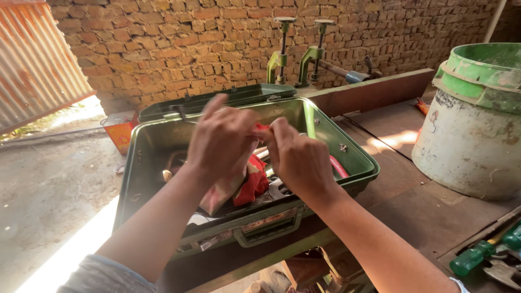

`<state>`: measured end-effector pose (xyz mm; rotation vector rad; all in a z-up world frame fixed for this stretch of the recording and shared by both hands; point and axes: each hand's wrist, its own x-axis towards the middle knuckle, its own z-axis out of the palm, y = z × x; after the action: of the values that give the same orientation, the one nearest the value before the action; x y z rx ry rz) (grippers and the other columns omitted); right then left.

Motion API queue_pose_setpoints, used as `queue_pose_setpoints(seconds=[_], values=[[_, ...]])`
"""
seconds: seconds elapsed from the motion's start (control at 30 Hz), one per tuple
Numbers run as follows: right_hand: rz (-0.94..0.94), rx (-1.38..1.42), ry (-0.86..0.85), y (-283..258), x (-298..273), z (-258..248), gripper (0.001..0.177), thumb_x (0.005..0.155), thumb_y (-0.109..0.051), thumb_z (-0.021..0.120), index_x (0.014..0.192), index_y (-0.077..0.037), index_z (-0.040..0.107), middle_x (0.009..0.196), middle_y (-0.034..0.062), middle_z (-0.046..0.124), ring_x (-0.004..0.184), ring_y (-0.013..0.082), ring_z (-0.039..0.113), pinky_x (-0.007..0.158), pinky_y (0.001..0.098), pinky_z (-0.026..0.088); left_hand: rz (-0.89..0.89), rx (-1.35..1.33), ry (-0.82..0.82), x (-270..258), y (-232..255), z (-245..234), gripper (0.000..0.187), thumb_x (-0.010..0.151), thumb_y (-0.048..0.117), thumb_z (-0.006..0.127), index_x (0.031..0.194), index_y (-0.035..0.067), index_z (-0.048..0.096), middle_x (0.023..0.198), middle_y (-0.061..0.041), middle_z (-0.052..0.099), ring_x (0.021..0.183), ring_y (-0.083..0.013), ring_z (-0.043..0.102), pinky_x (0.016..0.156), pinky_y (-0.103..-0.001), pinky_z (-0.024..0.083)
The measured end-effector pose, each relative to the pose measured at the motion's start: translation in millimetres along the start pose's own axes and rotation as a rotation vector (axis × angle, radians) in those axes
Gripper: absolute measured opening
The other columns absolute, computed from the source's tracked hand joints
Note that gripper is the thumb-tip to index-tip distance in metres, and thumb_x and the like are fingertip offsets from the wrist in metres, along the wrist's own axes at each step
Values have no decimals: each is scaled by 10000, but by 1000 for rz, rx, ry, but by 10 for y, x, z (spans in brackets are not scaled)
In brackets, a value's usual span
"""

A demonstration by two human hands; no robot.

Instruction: The person wipes metal hand tools, including wrenches, pliers and screwdrivers, one at a time with a cloth inside an open green toolbox on a workbench, and places the wiped tools back into the toolbox.

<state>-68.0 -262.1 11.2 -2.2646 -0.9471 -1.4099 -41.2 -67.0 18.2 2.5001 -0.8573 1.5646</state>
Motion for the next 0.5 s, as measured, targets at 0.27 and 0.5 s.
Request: queue_pose_setpoints(seconds=[0.27,0.5], values=[[113,228,11,-34,55,-61,126,1075,-168,544,1033,-58,498,689,117,674,567,325,664,475,430,473,-220,253,-78,39,-246,-521,243,637,291,849,727,113,711,741,-92,718,876,-278,655,969,-482,493],[131,313,-96,-57,26,-125,149,1070,-223,566,1019,-84,551,670,128,669,626,348,691,527,453,495,-76,0,-211,21,330,-175,162,726,185,790,743,94,657,678,-68,682,759,-261,664,724,-427,546]])
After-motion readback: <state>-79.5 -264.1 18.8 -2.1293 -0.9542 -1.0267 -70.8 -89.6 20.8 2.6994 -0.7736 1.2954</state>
